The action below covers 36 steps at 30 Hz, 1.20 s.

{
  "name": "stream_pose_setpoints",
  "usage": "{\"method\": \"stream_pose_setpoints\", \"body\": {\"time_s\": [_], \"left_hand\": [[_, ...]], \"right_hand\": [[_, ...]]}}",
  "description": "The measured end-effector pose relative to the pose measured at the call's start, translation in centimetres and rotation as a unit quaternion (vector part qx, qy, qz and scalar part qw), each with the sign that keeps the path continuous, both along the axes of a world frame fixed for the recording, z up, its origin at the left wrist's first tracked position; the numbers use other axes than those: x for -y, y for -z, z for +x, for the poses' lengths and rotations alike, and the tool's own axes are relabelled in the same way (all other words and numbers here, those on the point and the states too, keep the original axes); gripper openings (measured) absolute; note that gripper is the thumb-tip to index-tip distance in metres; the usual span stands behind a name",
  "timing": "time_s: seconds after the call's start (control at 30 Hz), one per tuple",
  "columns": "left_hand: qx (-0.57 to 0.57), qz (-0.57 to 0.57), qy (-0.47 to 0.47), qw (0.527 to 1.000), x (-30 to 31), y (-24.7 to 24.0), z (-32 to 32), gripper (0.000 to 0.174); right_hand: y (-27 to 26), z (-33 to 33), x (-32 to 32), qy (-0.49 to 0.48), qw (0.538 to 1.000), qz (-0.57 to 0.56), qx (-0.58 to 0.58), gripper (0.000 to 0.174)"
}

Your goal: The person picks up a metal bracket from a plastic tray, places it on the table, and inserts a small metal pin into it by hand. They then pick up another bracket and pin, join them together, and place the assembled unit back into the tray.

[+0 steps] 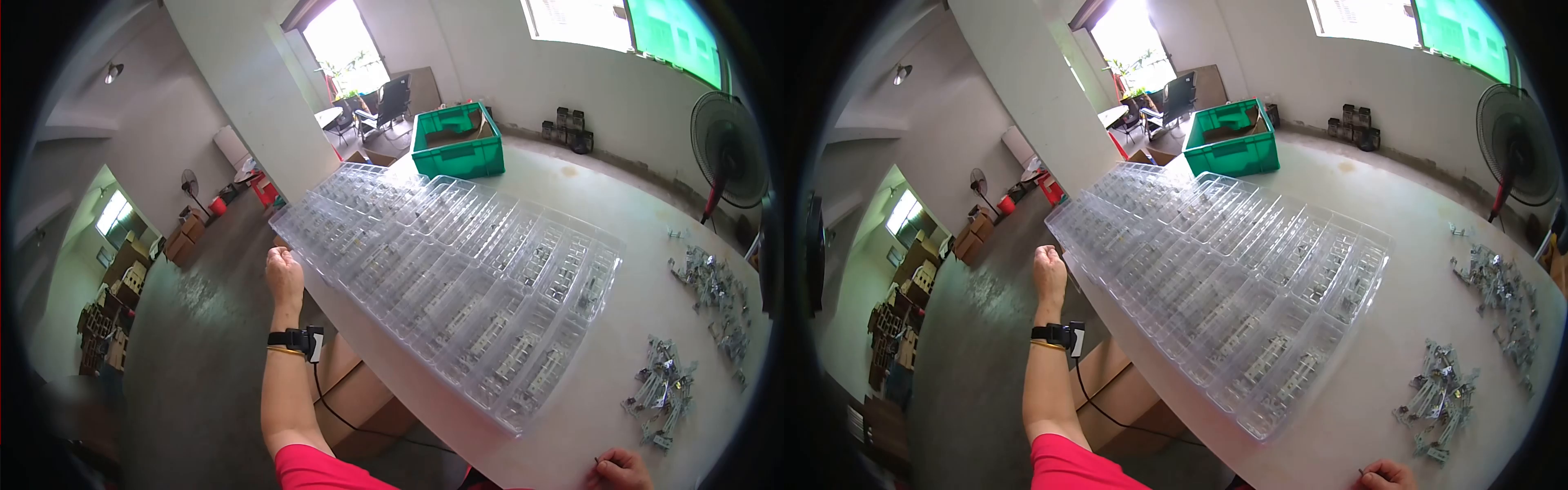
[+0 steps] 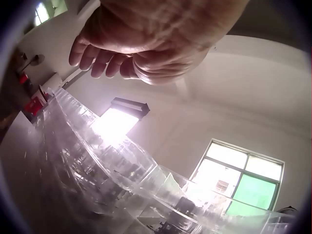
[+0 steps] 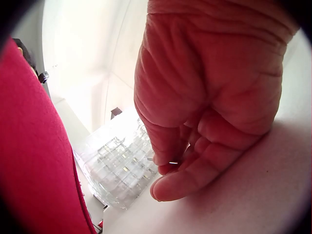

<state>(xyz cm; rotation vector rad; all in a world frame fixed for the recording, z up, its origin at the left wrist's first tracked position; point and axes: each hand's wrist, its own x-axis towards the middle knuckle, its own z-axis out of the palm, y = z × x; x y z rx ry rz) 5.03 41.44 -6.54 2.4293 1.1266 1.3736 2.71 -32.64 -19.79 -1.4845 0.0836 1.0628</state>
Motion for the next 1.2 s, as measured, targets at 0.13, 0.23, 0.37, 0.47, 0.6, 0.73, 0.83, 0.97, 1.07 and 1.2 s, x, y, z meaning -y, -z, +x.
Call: {"method": "stream_pose_setpoints", "body": {"time_s": [0.13,0.23,0.37,0.47,0.6,0.73,0.83,0.97,1.07,1.2], "left_hand": [[-0.002,-0.018,0.024,1.0,0.6,0.2,0.8,0.023],[-0.001,-0.022,0.033,0.999,-0.4,0.3,1.0,0.025],[-0.018,-0.066,0.026,0.997,0.4,-0.6,1.8,0.027],[-0.024,-0.058,0.038,0.997,0.3,-0.6,2.3,0.029],[-0.045,-0.059,0.014,0.997,-1.2,-0.1,2.9,0.032],[-0.043,-0.047,0.006,0.998,-5.1,0.4,3.6,0.039],[-0.06,-0.003,-0.003,0.998,-7.6,-0.6,4.3,0.044],[-0.038,-0.074,0.03,0.996,-14.6,-0.5,5.9,0.052],[-0.022,-0.102,0.06,0.993,-16.7,0.1,7.1,0.059],[-0.009,-0.158,0.051,0.986,-16.9,-0.2,7.8,0.072]], "right_hand": [[0.6,-0.2,0.4,0.003,1.0,0.02,-0.002,0.012],[0.3,-0.1,0.2,0.006,1.0,0.016,-0.009,0.01],[-0.3,0.1,0.0,0.004,1.0,0.025,-0.015,0.01],[-0.6,0.2,-0.1,0.013,0.999,0.029,-0.037,0.011],[0.0,0.1,0.2,0.015,0.998,0.053,-0.038,0.011],[-0.3,0.3,0.1,0.004,0.999,0.04,-0.031,0.012],[-0.5,0.5,0.0,0.001,0.999,0.027,-0.035,0.013],[-0.5,0.6,-0.1,0.002,0.999,0.02,-0.027,0.014],[-0.9,0.5,-0.4,0.011,1.0,-0.02,-0.018,0.014],[-0.9,0.4,-0.6,0.021,1.0,-0.02,-0.003,0.014]]}}
